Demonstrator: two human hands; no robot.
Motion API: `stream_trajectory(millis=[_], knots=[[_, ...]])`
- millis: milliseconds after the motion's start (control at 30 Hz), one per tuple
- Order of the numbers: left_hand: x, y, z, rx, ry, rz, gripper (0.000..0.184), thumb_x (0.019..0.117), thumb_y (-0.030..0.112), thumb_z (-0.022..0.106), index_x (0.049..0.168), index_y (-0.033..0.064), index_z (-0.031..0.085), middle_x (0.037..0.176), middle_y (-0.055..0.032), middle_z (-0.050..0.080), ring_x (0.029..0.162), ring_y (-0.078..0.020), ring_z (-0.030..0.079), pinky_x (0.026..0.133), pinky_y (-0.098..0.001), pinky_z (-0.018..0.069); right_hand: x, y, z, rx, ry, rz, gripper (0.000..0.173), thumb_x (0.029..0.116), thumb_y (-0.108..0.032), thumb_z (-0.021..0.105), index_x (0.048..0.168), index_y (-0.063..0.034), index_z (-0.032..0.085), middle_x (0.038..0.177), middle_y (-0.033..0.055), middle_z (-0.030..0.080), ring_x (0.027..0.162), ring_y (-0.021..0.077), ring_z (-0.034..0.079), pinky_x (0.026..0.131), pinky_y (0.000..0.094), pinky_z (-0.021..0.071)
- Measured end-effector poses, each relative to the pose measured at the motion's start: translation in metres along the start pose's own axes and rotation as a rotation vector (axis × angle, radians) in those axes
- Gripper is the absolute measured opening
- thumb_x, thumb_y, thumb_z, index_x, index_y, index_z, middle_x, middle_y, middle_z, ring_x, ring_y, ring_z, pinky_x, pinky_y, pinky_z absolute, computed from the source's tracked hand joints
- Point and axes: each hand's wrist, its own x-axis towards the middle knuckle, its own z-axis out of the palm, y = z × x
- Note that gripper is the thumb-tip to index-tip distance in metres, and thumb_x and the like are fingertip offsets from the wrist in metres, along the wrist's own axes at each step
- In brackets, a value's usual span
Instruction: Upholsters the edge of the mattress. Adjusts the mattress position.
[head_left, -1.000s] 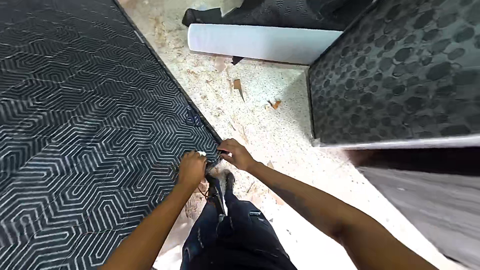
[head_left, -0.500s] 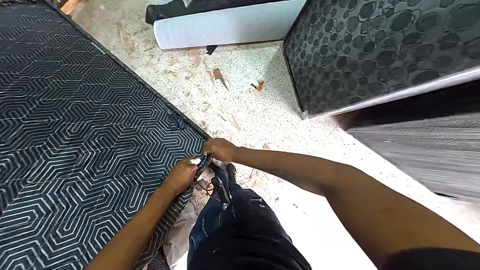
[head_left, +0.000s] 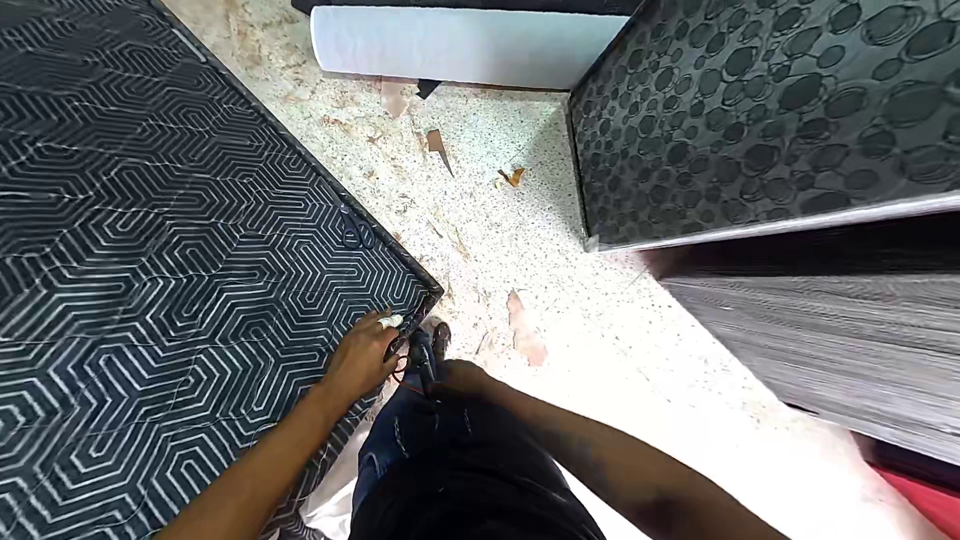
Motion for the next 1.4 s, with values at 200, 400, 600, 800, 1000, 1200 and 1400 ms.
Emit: stream_trajectory(millis=[200,400,600,800,1000,1200,1400], knots=[[0.001,-0.004,-0.001,0.021,0.038,0.039,0.034,0.0976,0.044,0.061,0.111,0.0154,0.075,0.126,-0.0021,0.070,0.140,-0.0195,0.050,0.121,-0.0422,0.0368,0.032,-0.010,0.064,0.017,0.045,0.283,0.082,0.0844,-0.047,0.075,0.146,-0.0019,0.045,0.127,0.0245,0.065,0.116,0.0415,0.065,0.098,0.0643,0.0514],[0.008,0.001,0.001,0.050,0.132,0.042,0.032,0.0881,0.043,0.067,0.112,0.0220,0.073,0.099,0.0005,0.071,0.104,-0.0208,0.065,0.098,-0.0449,0.0500,0.028,0.001,0.067,0.270,0.292,0.316,0.069,0.0786,-0.032,0.074,0.136,-0.0031,0.052,0.118,0.0191,0.067,0.109,0.0345,0.067,0.092,0.0579,0.0549],[0.026,0.010,0.004,0.043,0.052,0.027,0.047,0.0811,0.042,0.071,0.124,0.0240,0.064,0.094,-0.0010,0.070,0.104,-0.0270,0.062,0.094,-0.0491,0.0518,0.015,0.002,0.002,0.722,0.865,0.159,0.038,0.0930,-0.025,0.066,0.122,-0.0010,0.060,0.088,0.0138,0.072,0.076,0.0270,0.071,0.070,0.0512,0.0605],[0.054,0.010,-0.006,-0.144,-0.005,-0.076,0.036,0.0981,0.031,0.067,0.132,0.0188,0.068,0.118,-0.0122,0.070,0.117,-0.0335,0.064,0.098,-0.0533,0.0543,-0.084,-0.028,-0.146,0.634,0.966,0.013,0.048,0.1038,-0.046,0.054,0.127,-0.0050,0.057,0.077,0.0130,0.067,0.059,0.0254,0.065,0.058,0.0471,0.0578],[0.065,-0.006,-0.020,-0.272,0.033,-0.158,0.028,0.1055,0.027,0.052,0.115,0.0077,0.070,0.113,-0.0162,0.068,0.104,-0.0343,0.069,0.090,-0.0545,0.0579,-0.137,-0.091,-0.188,0.362,0.829,0.076,0.045,0.1028,-0.044,0.059,0.123,-0.0050,0.054,0.077,0.0143,0.066,0.058,0.0269,0.066,0.059,0.0475,0.0589],[0.072,-0.020,-0.024,-0.364,0.044,-0.175,0.031,0.1081,0.029,0.048,0.122,0.0088,0.068,0.114,-0.0154,0.069,0.108,-0.0324,0.068,0.095,-0.0531,0.0557,-0.046,-0.078,-0.128,0.325,1.058,0.184,0.044,0.1000,-0.043,0.061,0.125,-0.0060,0.058,0.094,0.0145,0.071,0.078,0.0298,0.071,0.073,0.0572,0.0604],[0.065,-0.012,-0.021,-0.317,-0.014,-0.186,0.051,0.0870,0.053,0.077,0.123,0.0167,0.070,0.115,-0.0108,0.069,0.103,-0.0296,0.069,0.090,-0.0532,0.0581,0.049,-0.054,-0.079,0.482,1.078,0.242,0.045,0.0960,-0.038,0.068,0.132,-0.0109,0.061,0.123,0.0182,0.065,0.102,0.0371,0.067,0.085,0.0635,0.0557]])
